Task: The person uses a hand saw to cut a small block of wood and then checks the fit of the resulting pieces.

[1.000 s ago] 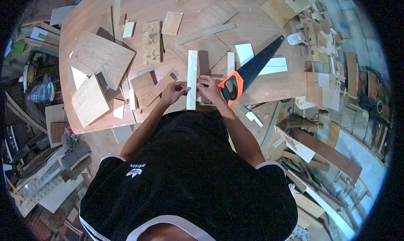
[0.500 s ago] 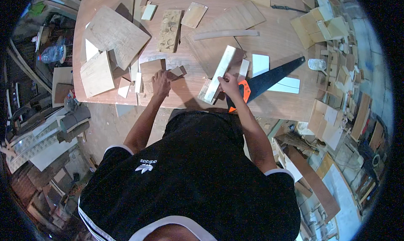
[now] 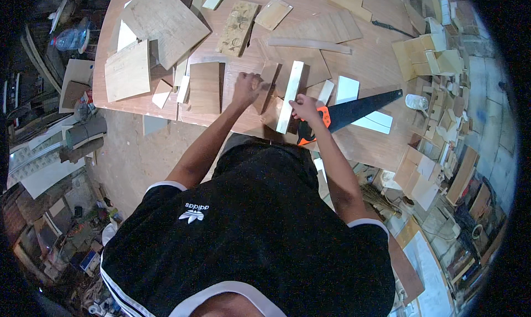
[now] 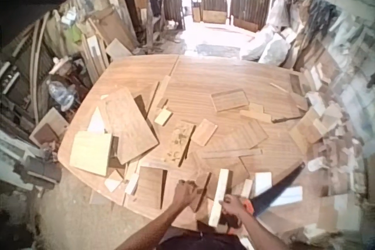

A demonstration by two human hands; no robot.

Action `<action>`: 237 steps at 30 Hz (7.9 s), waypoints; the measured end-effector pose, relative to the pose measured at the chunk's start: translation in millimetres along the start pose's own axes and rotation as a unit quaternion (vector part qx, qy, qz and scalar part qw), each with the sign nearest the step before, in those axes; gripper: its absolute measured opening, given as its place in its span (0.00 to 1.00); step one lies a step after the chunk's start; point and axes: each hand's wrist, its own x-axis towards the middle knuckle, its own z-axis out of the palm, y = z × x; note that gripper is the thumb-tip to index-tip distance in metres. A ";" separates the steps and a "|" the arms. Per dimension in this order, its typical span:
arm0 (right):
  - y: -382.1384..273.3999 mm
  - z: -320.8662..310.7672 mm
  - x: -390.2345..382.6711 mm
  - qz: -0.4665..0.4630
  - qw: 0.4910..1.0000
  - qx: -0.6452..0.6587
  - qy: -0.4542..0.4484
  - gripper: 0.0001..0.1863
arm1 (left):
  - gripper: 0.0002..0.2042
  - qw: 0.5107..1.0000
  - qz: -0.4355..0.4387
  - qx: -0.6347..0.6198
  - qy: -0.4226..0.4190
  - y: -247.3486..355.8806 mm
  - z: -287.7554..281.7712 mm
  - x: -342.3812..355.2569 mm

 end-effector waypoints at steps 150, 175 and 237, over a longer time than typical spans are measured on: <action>-64.5 26.4 32.5 -0.248 0.899 0.095 0.350 0.25 | 0.12 0.917 -0.245 -0.312 -0.035 -82.1 -37.3 -41.7; -39.3 79.6 -6.1 0.025 0.931 0.364 -0.007 0.17 | 0.11 0.854 -0.211 -0.475 -0.020 -74.4 -42.8 -73.1; -158.8 62.5 -228.8 -0.458 0.814 -0.152 0.323 0.58 | 0.23 0.931 0.083 -0.349 -0.067 145.3 -154.7 -100.6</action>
